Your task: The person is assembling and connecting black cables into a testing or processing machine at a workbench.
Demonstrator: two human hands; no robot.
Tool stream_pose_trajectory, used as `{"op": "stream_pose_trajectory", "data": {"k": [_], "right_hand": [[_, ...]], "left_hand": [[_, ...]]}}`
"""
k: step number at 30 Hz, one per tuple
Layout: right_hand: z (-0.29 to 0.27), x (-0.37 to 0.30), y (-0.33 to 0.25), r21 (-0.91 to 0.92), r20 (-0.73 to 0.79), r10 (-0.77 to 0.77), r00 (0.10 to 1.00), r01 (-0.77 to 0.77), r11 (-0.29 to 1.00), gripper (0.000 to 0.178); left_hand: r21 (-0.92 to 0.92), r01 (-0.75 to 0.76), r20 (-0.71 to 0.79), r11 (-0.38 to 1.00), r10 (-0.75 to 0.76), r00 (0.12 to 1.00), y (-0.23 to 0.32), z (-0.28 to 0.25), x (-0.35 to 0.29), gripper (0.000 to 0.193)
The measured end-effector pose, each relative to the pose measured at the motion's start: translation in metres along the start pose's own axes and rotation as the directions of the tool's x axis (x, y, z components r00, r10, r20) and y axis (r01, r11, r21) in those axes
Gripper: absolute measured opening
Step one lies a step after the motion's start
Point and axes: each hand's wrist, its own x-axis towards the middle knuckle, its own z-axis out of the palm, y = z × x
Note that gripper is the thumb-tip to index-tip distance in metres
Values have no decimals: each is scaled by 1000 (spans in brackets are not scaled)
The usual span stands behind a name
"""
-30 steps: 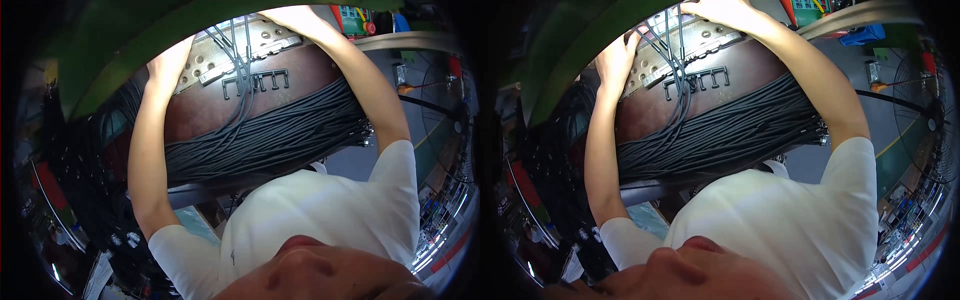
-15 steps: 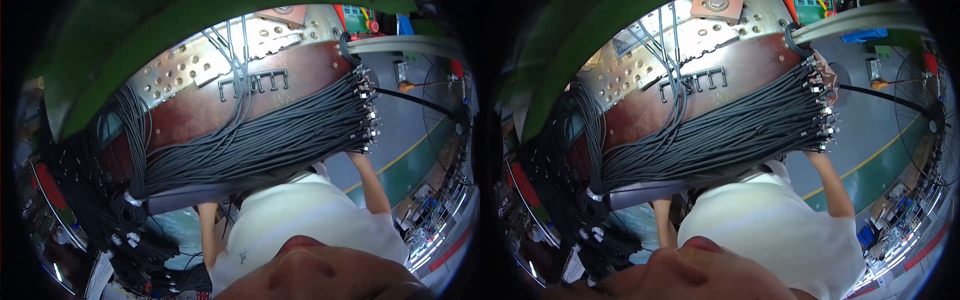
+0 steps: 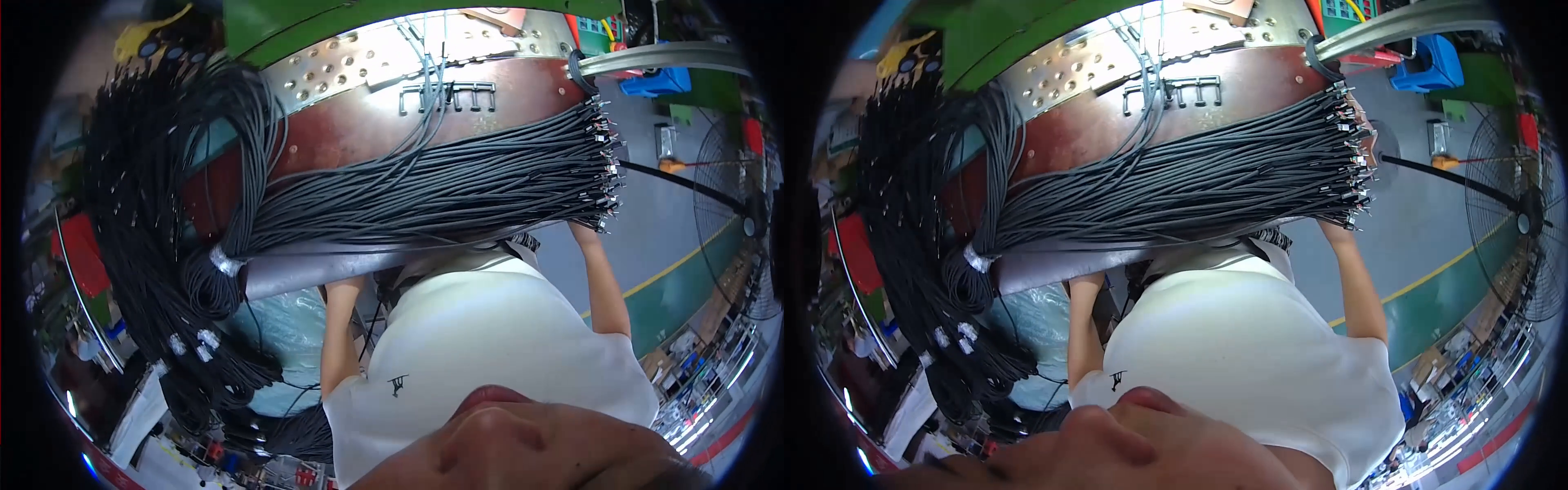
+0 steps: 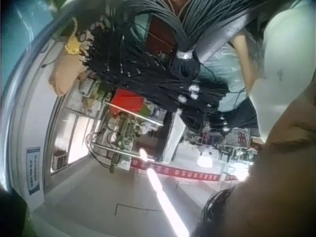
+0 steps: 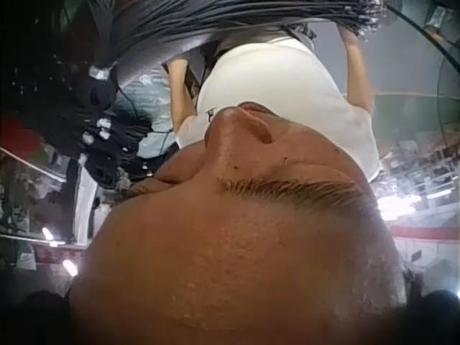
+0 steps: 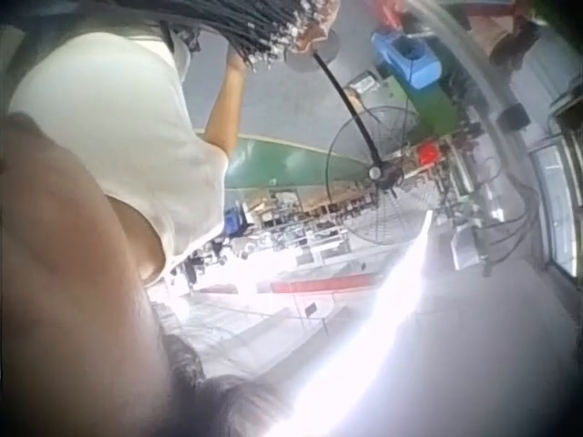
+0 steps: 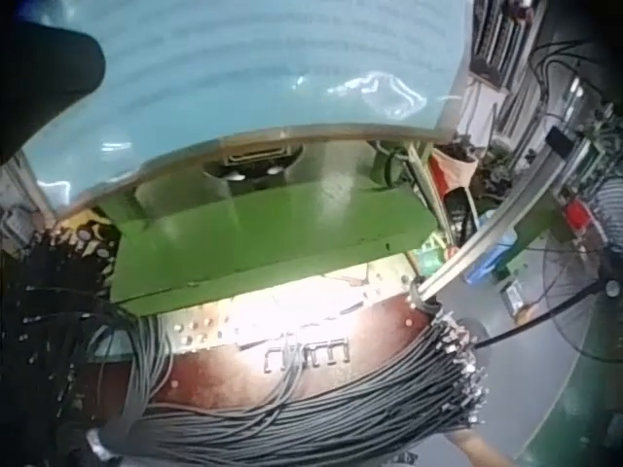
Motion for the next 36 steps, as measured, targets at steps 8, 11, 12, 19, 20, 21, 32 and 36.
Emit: {"op": "stream_pose_trajectory", "data": {"k": [8,11,12,19,20,21,32,36], "right_hand": [[16,-2,53,-456,45,-206,978,204,866,42],[15,-5,61,-55,-21,-80,997,79,995,46],[4,-7,66,-307,30,-139,990,141,941,48],[-122,56,-72,-115,-579,-1,816,-80,990,33],[-120,65,-103,-112,-638,-91,765,26,993,35],[-101,74,-173,-37,-497,41,867,-69,997,33],[-57,95,-236,-634,326,-280,903,429,644,92],[-103,120,-217,-681,181,-302,936,340,648,72]], "left_hand": [[-34,74,-81,997,-77,994,6,-5,1,25],[-80,-19,-156,997,6,988,21,-21,-2,26],[-71,-3,-89,997,-3,996,38,-44,-5,26],[290,-353,-327,890,439,837,16,-136,-18,50],[409,-289,-415,866,458,786,17,-154,-1,56],[414,-309,-370,856,469,802,21,-165,16,59],[15,-426,-303,904,411,860,33,-186,75,28],[-44,-357,-311,933,327,892,31,-188,82,17]]}}
